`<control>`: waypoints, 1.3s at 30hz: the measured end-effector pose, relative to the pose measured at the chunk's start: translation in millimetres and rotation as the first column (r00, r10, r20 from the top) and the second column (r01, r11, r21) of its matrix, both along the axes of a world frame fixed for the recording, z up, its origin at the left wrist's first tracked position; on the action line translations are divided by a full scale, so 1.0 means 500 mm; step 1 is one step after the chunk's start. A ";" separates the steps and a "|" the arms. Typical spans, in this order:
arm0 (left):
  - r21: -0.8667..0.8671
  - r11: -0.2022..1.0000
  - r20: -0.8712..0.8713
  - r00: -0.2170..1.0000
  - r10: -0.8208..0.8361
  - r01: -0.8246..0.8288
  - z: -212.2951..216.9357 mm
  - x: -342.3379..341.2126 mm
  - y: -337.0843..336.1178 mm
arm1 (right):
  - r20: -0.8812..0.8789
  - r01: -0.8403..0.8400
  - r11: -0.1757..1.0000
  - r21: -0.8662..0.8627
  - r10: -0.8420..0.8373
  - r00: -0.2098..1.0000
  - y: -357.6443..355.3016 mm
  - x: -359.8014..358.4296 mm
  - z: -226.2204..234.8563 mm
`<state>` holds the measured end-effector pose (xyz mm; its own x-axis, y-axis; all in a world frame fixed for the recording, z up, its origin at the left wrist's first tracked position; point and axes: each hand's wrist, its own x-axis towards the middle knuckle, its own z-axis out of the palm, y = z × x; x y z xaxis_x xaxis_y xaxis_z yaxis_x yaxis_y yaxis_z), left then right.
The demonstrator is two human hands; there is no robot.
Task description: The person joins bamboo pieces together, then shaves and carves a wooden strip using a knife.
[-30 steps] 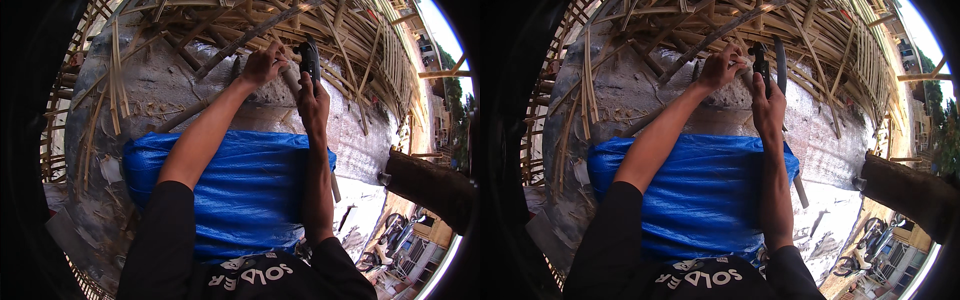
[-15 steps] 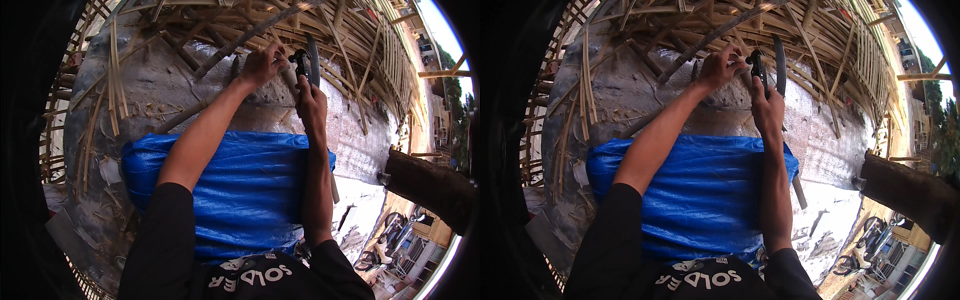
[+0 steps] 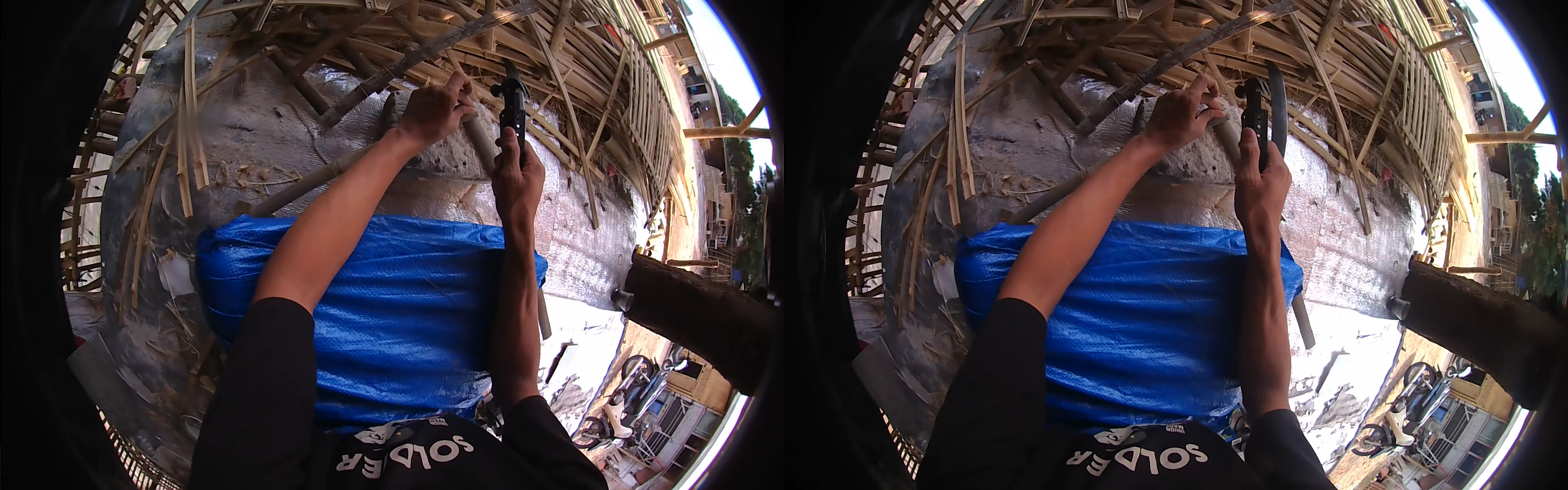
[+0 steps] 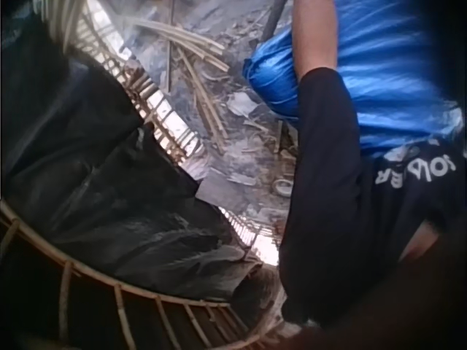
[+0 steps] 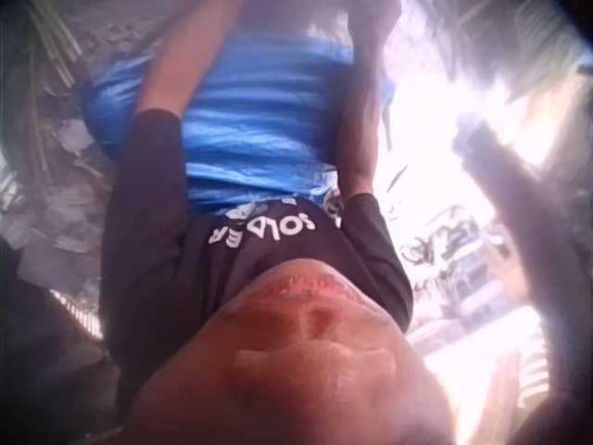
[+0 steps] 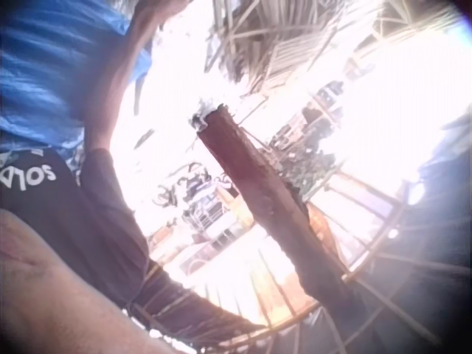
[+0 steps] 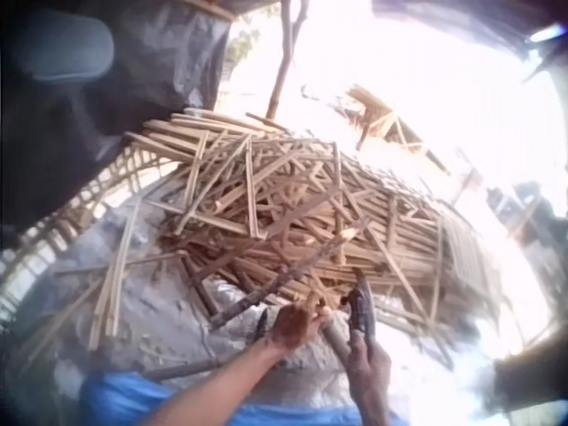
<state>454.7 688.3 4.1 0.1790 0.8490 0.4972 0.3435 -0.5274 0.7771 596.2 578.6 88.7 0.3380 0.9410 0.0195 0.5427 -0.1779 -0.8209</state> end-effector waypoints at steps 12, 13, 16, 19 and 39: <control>0.020 1.000 -0.030 0.999 0.023 -0.022 -0.024 -0.011 0.002 | -0.010 -0.006 0.995 0.102 0.007 1.000 -0.003 -0.034 0.000; 0.048 0.999 -0.015 1.000 0.017 -0.016 -0.019 -0.003 0.006 | -0.034 -0.016 0.992 0.123 0.020 0.999 0.001 -0.029 0.008; 0.068 0.997 -0.028 0.999 0.029 -0.027 -0.006 0.007 0.014 | 0.164 -0.012 1.000 -0.021 0.015 0.986 0.024 -0.003 -0.014; 0.011 1.000 -0.039 0.999 0.015 -0.014 -0.007 0.009 0.003 | 0.088 0.021 0.995 -0.102 -0.012 0.996 0.011 0.013 -0.026; 0.052 0.998 -0.024 0.999 0.027 -0.026 0.003 -0.020 0.018 | -0.039 -0.047 0.978 -0.204 0.040 0.998 0.035 -0.021 -0.003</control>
